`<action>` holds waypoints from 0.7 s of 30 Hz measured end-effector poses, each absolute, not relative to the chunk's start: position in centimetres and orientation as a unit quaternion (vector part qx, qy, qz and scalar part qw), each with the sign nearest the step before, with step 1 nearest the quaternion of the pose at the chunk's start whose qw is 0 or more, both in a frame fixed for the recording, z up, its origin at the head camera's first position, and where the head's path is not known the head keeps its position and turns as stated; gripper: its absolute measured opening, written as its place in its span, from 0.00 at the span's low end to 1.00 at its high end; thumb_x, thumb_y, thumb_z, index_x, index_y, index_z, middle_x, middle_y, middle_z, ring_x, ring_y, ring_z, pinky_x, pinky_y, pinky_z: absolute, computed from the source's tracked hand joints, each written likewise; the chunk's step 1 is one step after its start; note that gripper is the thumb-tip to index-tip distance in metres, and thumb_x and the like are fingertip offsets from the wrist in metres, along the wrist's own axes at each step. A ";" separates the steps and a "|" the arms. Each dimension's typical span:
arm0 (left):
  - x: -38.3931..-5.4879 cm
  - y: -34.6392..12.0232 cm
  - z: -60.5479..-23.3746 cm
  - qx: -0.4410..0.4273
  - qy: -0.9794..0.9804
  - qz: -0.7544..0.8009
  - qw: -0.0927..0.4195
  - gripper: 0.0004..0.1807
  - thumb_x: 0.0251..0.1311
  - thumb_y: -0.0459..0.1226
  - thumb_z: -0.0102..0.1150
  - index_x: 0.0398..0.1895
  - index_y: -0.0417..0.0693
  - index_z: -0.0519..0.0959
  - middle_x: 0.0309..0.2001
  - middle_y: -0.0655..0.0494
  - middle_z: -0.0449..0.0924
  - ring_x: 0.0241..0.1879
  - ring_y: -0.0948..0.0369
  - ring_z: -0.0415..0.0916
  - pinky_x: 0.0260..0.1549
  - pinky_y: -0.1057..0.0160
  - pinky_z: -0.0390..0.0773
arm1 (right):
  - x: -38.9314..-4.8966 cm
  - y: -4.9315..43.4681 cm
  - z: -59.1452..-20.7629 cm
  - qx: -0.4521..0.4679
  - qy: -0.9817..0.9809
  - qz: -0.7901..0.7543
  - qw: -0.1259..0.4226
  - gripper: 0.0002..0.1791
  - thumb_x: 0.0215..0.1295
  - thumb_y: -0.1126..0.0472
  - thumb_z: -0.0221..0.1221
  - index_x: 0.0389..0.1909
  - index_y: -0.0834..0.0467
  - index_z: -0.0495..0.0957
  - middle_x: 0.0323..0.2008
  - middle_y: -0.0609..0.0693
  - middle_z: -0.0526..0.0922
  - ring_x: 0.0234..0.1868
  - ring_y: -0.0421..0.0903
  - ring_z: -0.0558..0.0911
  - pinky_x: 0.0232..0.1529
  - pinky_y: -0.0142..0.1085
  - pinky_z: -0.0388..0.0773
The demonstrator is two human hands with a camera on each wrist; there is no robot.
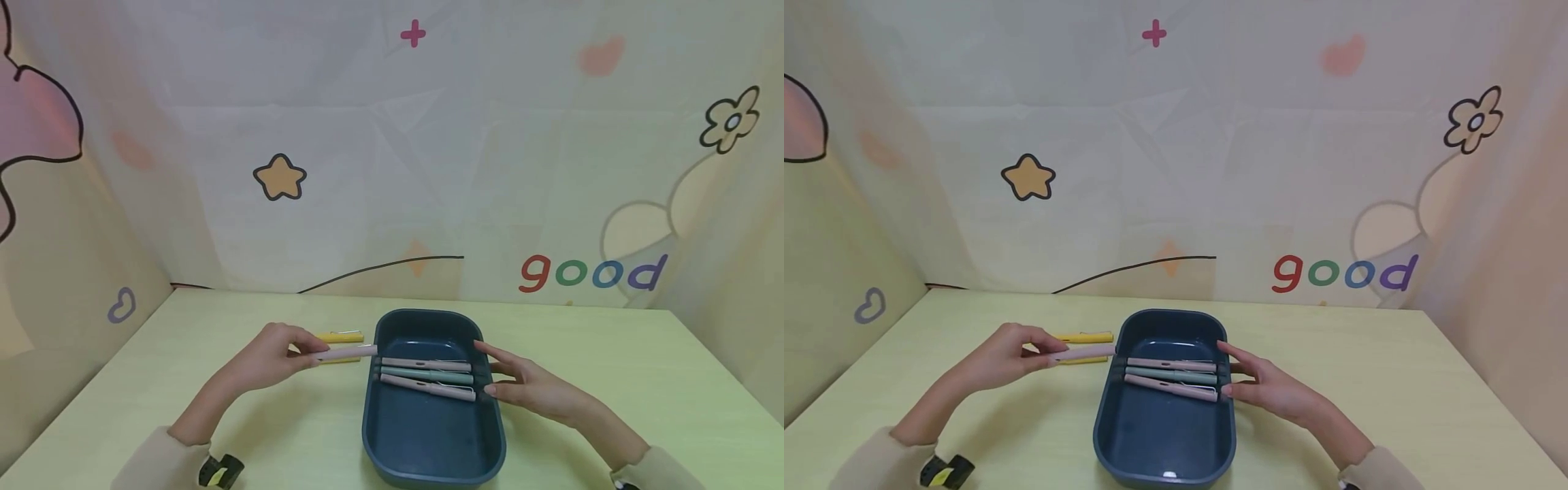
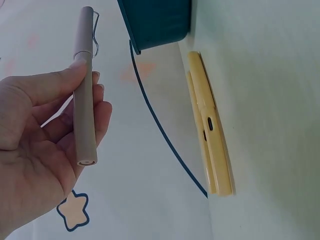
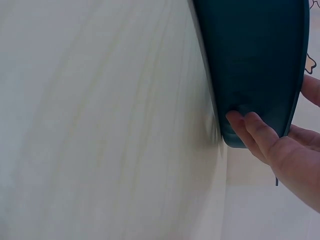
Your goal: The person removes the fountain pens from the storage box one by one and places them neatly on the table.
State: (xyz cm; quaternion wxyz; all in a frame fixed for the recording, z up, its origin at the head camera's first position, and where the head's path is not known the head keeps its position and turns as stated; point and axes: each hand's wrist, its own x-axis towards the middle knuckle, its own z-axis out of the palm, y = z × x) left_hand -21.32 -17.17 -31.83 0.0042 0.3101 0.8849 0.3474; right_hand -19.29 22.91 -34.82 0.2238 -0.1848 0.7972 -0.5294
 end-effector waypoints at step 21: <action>-22.2 -20.0 -34.7 0.293 0.890 0.347 0.038 0.06 0.51 0.29 0.61 0.34 0.39 0.82 0.31 0.55 0.81 0.27 0.66 0.72 0.22 0.70 0.72 | -19.2 22.9 -34.8 -0.187 0.792 -0.536 0.225 0.40 0.64 0.59 0.54 0.71 0.55 0.42 0.65 0.71 0.48 0.64 0.68 0.51 0.56 0.50 0.66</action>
